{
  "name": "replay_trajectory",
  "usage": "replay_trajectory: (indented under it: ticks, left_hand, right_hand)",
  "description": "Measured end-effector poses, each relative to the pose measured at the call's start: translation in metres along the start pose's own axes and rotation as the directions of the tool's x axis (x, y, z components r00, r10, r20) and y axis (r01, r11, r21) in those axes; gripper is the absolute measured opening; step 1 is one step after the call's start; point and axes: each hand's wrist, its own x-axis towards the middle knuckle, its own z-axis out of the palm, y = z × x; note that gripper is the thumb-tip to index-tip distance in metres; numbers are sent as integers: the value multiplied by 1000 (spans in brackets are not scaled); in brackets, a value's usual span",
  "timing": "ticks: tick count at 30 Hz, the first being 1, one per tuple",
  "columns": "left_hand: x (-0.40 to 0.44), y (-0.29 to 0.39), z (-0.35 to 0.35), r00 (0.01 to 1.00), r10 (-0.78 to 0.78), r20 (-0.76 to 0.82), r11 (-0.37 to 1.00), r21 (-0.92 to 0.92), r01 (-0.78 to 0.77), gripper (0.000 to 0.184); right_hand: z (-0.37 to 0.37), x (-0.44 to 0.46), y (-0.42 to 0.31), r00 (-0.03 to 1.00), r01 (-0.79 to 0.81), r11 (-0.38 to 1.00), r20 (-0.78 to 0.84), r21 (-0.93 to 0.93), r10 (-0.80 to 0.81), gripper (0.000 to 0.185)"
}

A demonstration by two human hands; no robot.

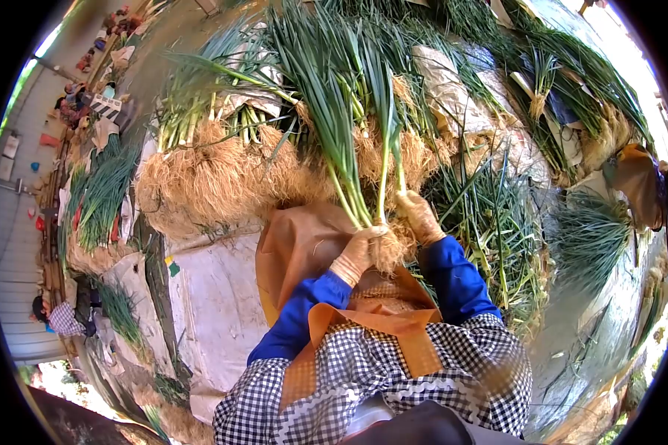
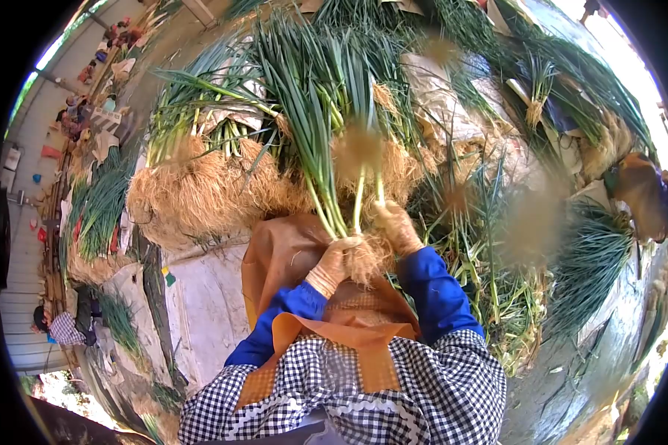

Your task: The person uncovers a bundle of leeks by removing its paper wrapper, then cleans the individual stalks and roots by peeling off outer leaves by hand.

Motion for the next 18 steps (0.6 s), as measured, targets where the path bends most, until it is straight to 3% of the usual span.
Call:
replay_trajectory:
  ticks: [1, 2, 3, 5, 7, 8, 9, 10, 11, 12, 13, 14, 16, 17, 18]
  left_hand:
    - [-4, 4, -21, 985, 47, 165, 999, -10, -47, 36]
    - [-15, 6, 3, 984, 125, 124, 989, -89, -114, 35]
    - [-18, 6, 26, 982, 187, 6, 978, -96, -186, 28]
    - [-25, 5, 73, 925, 301, -229, 945, -61, -323, 14]
    - [-11, -2, 23, 982, 188, -30, 980, -57, -189, 20]
    - [4, -14, -48, 996, 24, 88, 974, -225, -3, 23]
    - [2, -22, -7, 976, 108, -191, 989, -81, -125, 24]
    - [-2, -22, 2, 989, 82, -119, 994, -56, -89, 27]
    - [-4, -21, 8, 998, 50, -48, 998, -26, -51, 30]
    - [-8, -15, 19, 997, 41, -73, 999, 5, -40, 34]
    - [-11, -8, 24, 999, 38, 21, 991, -130, -35, 38]
    - [-18, 0, 26, 999, 39, 36, 992, -118, -35, 39]
    - [-30, 16, 35, 990, 88, 108, 986, -153, -71, 43]
    - [-38, 27, 54, 987, 116, 111, 986, -137, -100, 47]
    - [-42, 38, 61, 975, 203, 86, 977, -78, -196, 49]
  right_hand:
    - [-14, -1, -4, 997, -48, 999, -67, 23, 50, 12]
    - [-28, 3, 4, 993, 57, 993, -105, 105, -46, 11]
    - [-42, 1, 0, 991, 18, 996, -134, -92, -31, 11]
    - [-30, -26, -29, 995, -59, 995, -80, -81, 53, 13]
    - [-17, -21, -14, 997, 62, 998, 43, 0, -62, 19]
    - [-8, -21, -11, 991, 81, 996, 110, -24, -78, 22]
    - [-3, -21, -8, 980, 101, 994, 175, -47, -91, 24]
    - [-6, -2, 29, 969, 189, 972, 188, -136, -162, 33]
    - [-15, 0, 14, 827, 554, 687, 404, -470, -390, 39]
    - [-16, 1, 0, 917, 395, 771, 262, -499, -300, 38]
    - [-16, 8, -10, 974, 225, 837, 115, -499, -193, 36]
    - [-27, 33, -13, 960, 247, 824, 13, -509, -279, 33]
    - [-45, 71, -49, 936, 123, 715, -160, -688, -315, 33]
    - [-50, 86, -62, 867, 203, 624, -157, -755, -472, 27]
    - [-50, 108, -68, 816, 233, 552, -148, -800, -558, 35]
